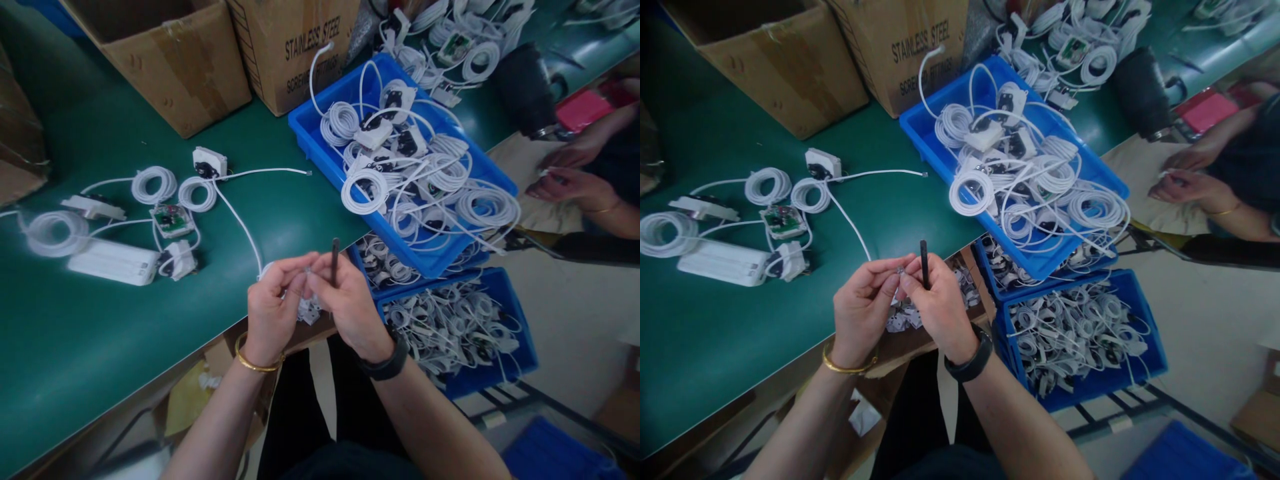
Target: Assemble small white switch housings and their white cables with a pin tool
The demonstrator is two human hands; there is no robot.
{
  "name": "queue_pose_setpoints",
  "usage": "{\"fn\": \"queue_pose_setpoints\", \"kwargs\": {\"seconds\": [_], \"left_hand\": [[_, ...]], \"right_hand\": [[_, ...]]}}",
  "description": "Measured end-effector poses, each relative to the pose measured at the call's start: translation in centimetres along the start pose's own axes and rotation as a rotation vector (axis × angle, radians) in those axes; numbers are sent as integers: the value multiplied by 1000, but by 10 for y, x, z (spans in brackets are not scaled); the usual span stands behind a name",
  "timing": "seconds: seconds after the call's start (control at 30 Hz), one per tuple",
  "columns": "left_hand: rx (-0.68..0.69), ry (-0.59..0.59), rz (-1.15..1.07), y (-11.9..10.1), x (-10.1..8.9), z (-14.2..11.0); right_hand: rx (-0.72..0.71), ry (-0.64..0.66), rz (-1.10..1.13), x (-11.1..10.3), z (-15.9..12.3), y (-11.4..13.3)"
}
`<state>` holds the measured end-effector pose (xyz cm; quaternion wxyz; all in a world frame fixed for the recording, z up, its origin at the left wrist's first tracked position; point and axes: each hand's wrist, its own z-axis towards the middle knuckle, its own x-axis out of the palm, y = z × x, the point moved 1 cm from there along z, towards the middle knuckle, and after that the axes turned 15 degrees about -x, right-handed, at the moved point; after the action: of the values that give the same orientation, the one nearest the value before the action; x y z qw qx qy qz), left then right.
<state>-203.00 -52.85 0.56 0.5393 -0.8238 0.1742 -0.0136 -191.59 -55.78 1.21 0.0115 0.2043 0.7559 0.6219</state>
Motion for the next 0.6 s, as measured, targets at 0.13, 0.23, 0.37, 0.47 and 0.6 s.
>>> {"fn": "queue_pose_setpoints", "kwargs": {"seconds": [0.13, 0.23, 0.37, 0.47, 0.6], "left_hand": [[26, -22, 97, -2, -1, 0], [35, 10, 114, -4, -2, -1], [42, 91, 91, -7, 2, -3], [53, 127, 128, -9, 9, -6], [33, 167, 50, -9, 23, -11]], "right_hand": [[-34, -9, 45, 0, -1, 0], [-49, -19, 56, 0, -3, 1], [-28, -66, 89, -2, -4, 1], [-21, -96, 89, -6, -7, 0], [-21, -205, 120, -14, -15, -3]]}}
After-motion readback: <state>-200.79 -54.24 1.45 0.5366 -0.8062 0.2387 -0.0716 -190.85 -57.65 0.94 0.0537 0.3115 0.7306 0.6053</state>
